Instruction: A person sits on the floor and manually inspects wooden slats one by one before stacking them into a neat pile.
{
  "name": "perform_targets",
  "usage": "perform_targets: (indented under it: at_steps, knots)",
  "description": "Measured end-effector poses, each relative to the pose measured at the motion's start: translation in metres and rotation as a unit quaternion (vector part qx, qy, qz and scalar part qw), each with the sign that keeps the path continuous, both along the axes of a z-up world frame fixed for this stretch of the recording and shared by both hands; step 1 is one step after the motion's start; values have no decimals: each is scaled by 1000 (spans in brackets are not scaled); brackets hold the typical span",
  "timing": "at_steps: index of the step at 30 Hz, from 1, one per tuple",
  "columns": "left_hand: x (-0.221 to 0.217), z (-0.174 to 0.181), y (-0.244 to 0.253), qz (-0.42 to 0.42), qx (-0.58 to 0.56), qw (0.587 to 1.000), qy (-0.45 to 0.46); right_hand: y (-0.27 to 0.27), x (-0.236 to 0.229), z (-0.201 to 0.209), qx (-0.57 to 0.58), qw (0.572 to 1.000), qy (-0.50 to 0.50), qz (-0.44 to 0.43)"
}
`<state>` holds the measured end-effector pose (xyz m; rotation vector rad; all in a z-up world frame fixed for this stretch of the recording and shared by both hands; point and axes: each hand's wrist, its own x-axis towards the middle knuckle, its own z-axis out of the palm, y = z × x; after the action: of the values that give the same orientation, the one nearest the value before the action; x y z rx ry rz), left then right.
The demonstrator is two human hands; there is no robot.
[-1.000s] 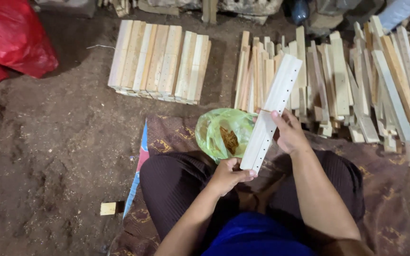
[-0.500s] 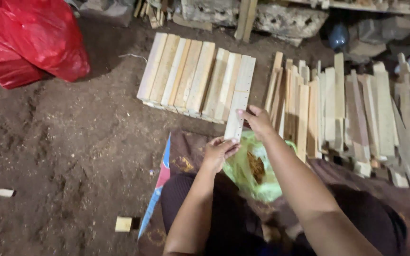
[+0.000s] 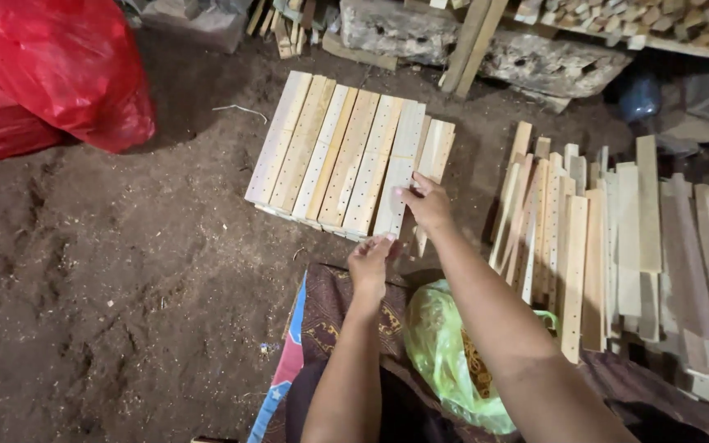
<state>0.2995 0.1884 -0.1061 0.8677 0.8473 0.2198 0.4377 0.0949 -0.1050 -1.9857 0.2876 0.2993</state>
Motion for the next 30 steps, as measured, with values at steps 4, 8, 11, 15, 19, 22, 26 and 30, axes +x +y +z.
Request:
perform_targets:
  at_steps: [4, 8, 11, 15, 19, 22, 26, 30]
  knots:
    - [10, -26, 10, 22, 47, 998, 38, 9, 19, -27, -93, 995, -12, 25]
    - [9, -30, 13, 31, 63, 995, 75, 11, 21, -37, -114, 993, -25, 33]
    - [16, -59, 21, 39, 48, 995, 85, 20, 6, -7, -163, 983, -48, 63]
    - [7, -26, 17, 1, 22, 999, 49, 30, -7, 22, -170, 979, -56, 93]
    - [6, -6, 13, 19, 34, 999, 8, 19, 9, -5, -202, 970, -55, 122]
    - [6, -15, 13, 30, 2, 999, 20, -10, 0, -8, -127, 979, -78, 137]
    - [-3, -22, 19, 46, -14, 998, 41, -77, -61, 40, -67, 971, -211, 93]
    - [-5, -127, 32, 35, -142, 979, -143, -197, -106, -27, -147, 916, -373, -30]
